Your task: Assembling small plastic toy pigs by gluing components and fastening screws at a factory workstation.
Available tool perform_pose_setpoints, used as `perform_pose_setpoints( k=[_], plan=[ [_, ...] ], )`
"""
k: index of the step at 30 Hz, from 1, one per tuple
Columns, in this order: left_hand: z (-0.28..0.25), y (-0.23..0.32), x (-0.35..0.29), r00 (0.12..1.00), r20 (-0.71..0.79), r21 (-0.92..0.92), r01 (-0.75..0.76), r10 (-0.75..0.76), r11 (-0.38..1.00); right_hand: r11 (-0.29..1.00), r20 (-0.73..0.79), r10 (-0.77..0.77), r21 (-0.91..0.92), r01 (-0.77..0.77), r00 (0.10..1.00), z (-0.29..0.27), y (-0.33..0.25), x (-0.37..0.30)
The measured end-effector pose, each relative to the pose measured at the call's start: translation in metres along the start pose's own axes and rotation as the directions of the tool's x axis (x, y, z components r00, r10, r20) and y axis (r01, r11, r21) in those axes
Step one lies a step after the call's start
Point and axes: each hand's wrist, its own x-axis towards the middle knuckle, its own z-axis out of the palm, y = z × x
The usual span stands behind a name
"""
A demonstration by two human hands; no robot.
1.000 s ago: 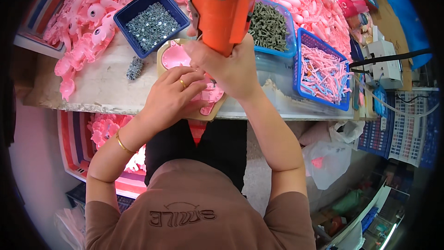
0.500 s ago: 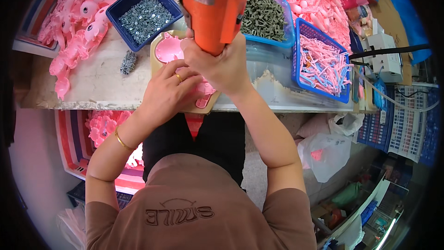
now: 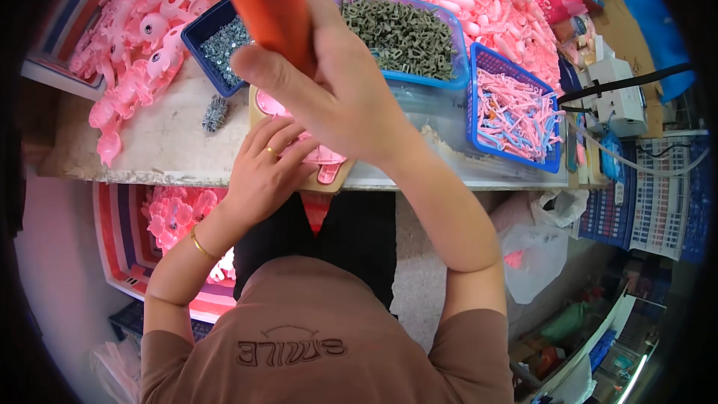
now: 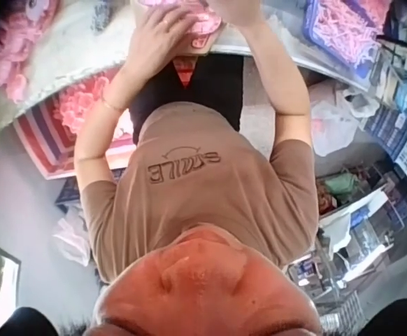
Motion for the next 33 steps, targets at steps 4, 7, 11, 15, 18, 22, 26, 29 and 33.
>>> perform_pose_setpoints(
  k=[4,7,11,15,18,22,26,29,33],
  plan=[
    [-0.003,-0.001,-0.011,0.994,0.007,0.041,0.113,-0.113,0.993,0.954,0.167,0.209,-0.249,-0.164,0.964,0.001,-0.054,0.016],
    [-0.001,-0.001,-0.014,0.990,0.015,0.060,0.136,-0.137,0.989,0.854,0.148,-0.006,-0.514,0.082,0.989,-0.016,-0.088,0.009],
    [0.002,0.001,-0.015,0.990,0.025,0.072,0.133,-0.135,0.988,0.533,-0.080,-0.632,-0.767,0.357,0.771,-0.018,-0.108,0.063],
    [0.003,-0.001,-0.016,0.986,0.027,0.100,0.161,-0.164,0.982,0.955,-0.078,-0.211,-0.229,0.188,0.974,-0.032,-0.082,0.130],
    [0.002,-0.002,-0.017,0.984,0.033,0.102,0.173,-0.177,0.980,0.723,0.084,-0.448,-0.551,0.416,0.890,-0.041,-0.071,0.136],
    [0.002,-0.002,-0.015,0.983,0.037,0.096,0.174,-0.178,0.980,0.967,0.049,-0.050,-0.249,0.061,0.998,0.001,-0.085,0.099],
    [0.001,-0.002,-0.016,0.981,0.043,0.104,0.182,-0.187,0.978,0.977,-0.235,-0.150,0.111,0.180,0.960,0.041,-0.062,0.074],
    [0.002,-0.001,-0.017,0.981,0.047,0.135,0.179,-0.187,0.975,0.990,-0.199,-0.137,-0.065,0.126,0.970,0.031,-0.054,0.063],
    [0.003,-0.001,-0.018,0.977,0.073,0.128,0.191,-0.202,0.973,0.989,-0.151,0.115,0.105,-0.100,0.982,0.016,-0.038,0.045]
  ],
)
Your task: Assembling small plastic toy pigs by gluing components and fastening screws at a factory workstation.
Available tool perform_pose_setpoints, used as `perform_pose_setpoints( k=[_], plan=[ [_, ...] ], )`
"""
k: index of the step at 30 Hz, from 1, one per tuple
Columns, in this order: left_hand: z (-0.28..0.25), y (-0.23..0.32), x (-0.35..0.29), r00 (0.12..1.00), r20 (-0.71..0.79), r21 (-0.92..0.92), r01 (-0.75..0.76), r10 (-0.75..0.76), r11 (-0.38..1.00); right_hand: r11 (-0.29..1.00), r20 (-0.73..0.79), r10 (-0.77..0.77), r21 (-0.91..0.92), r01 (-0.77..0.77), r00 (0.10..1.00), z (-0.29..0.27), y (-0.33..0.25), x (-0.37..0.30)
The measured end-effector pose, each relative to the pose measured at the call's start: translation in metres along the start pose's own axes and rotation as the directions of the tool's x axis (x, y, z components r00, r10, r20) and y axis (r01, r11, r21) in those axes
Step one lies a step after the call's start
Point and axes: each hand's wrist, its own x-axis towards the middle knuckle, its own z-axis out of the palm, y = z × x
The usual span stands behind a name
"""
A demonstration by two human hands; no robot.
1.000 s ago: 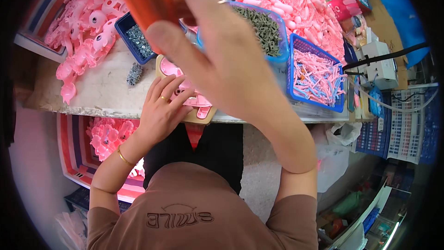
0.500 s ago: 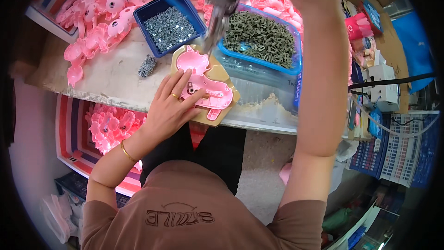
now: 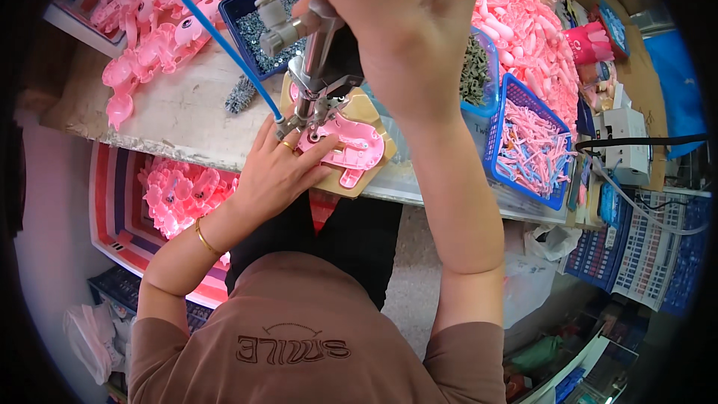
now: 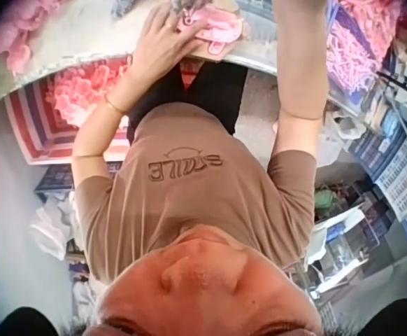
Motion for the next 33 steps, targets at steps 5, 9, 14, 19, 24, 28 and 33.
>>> perform_pose_setpoints(
  k=[5,9,14,19,24,28,33],
  plan=[
    [-0.003,0.002,-0.001,1.000,-0.020,0.025,0.001,-0.001,1.000,0.964,0.075,-0.263,0.066,0.258,0.962,0.008,0.008,-0.011],
    [0.003,0.000,-0.001,1.000,0.017,-0.007,-0.025,0.025,1.000,0.980,-0.085,-0.198,0.011,0.200,0.976,0.022,0.005,-0.024],
    [-0.006,0.005,0.003,0.999,-0.030,-0.015,-0.029,0.029,0.999,0.951,-0.003,-0.304,-0.057,0.303,0.953,0.000,-0.003,-0.011],
    [-0.020,-0.003,0.010,0.988,-0.054,-0.056,-0.147,0.144,0.988,0.916,0.049,-0.358,-0.174,0.361,0.932,-0.038,-0.064,0.033],
    [-0.106,-0.010,0.011,0.992,0.046,-0.489,-0.079,0.116,0.869,0.881,0.172,-0.286,-0.339,0.329,0.943,-0.082,-0.082,0.076],
    [-0.204,-0.024,-0.028,0.864,0.472,-0.191,0.293,-0.174,0.937,0.294,0.017,-0.247,-0.951,0.092,0.969,-0.254,0.012,0.096],
    [-0.201,-0.041,-0.070,0.846,0.365,0.047,0.399,-0.388,0.916,-0.128,-0.027,-0.128,-0.991,-0.043,0.991,-0.316,0.089,0.072]
  ],
)
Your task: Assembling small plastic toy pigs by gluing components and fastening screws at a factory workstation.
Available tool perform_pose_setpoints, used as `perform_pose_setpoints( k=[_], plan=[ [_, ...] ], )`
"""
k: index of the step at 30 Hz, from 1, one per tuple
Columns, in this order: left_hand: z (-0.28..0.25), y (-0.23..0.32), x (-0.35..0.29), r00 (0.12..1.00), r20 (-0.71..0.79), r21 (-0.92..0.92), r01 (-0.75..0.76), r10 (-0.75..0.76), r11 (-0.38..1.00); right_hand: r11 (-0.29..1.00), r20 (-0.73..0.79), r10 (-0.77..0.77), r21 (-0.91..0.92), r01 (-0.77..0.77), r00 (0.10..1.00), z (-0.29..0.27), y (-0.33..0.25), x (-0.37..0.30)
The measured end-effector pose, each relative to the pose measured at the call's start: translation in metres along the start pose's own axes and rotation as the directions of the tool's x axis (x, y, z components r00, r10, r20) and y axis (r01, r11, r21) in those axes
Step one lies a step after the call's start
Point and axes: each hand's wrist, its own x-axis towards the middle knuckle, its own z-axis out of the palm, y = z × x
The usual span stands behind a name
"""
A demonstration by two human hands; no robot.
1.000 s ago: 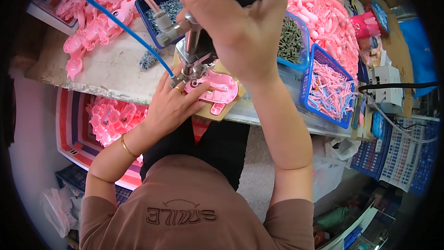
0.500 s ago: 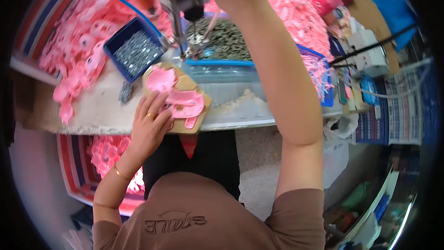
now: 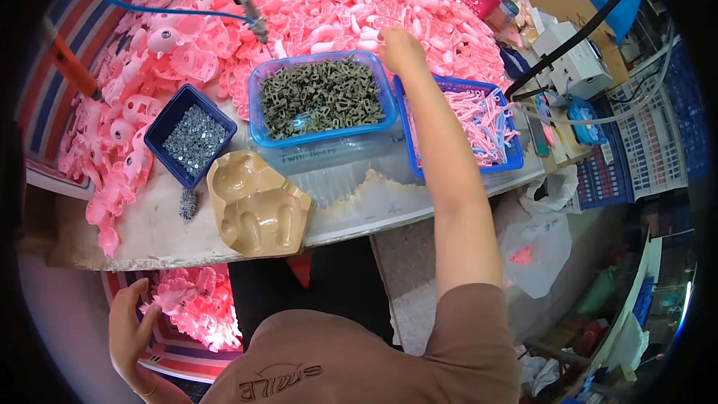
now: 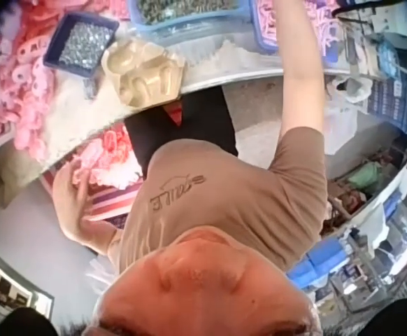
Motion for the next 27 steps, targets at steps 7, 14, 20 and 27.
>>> perform_pose_setpoints(
  k=[7,14,20,27],
  plan=[
    [0.020,0.024,0.039,0.993,0.060,-0.076,-0.096,0.101,0.992,0.985,-0.082,0.111,0.142,-0.098,0.990,0.011,0.020,-0.005],
    [0.069,0.070,0.103,0.888,-0.053,-0.199,-0.459,0.458,0.866,0.995,-0.343,0.088,0.069,-0.069,0.935,-0.073,0.011,-0.022],
    [0.100,0.129,0.130,0.813,-0.243,-0.265,-0.580,0.529,0.770,0.534,0.471,-0.152,0.779,-0.329,0.869,-0.108,-0.065,-0.075],
    [0.129,0.148,0.142,0.568,-0.394,-0.130,-0.813,0.723,0.568,0.238,0.563,-0.564,0.812,-0.533,0.604,-0.097,-0.144,-0.126]
  ],
)
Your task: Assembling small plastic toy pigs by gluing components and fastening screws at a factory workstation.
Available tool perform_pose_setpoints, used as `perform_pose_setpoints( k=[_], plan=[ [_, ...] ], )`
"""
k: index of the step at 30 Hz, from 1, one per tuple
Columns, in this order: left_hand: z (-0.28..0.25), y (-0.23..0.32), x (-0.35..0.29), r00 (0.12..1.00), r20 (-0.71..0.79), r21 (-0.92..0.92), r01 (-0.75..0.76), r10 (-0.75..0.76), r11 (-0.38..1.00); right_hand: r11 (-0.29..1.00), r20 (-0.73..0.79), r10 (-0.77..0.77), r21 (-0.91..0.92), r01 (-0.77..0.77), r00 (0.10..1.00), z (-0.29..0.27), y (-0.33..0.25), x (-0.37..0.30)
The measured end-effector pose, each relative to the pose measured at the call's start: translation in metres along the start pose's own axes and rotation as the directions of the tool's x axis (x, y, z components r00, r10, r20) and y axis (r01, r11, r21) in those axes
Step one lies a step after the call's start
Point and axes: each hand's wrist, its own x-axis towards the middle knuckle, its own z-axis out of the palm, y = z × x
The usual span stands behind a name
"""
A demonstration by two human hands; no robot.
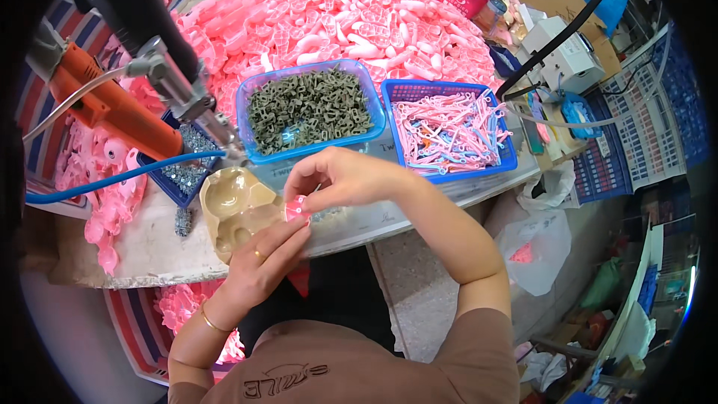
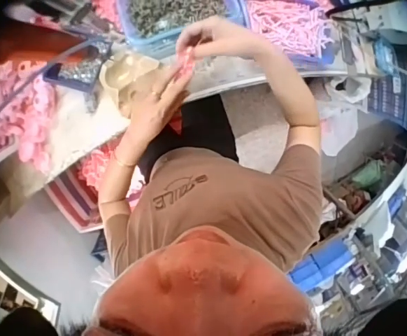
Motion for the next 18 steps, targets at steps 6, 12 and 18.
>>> perform_pose_setpoints(
  k=[6,12,18],
  plan=[
    [-0.018,0.003,-0.025,0.984,-0.072,-0.025,0.164,-0.166,0.986,0.964,-0.570,-0.107,-0.260,-0.055,0.815,-0.119,0.023,0.042],
    [-0.022,0.006,-0.045,0.956,-0.078,-0.016,0.283,-0.283,0.959,0.502,-0.628,-0.599,-0.778,-0.377,0.497,-0.206,0.045,0.113],
    [-0.039,0.012,-0.066,0.851,-0.162,-0.050,0.498,-0.500,0.865,0.519,-0.730,-0.515,-0.683,-0.514,0.449,-0.223,0.045,0.143]
  ],
)
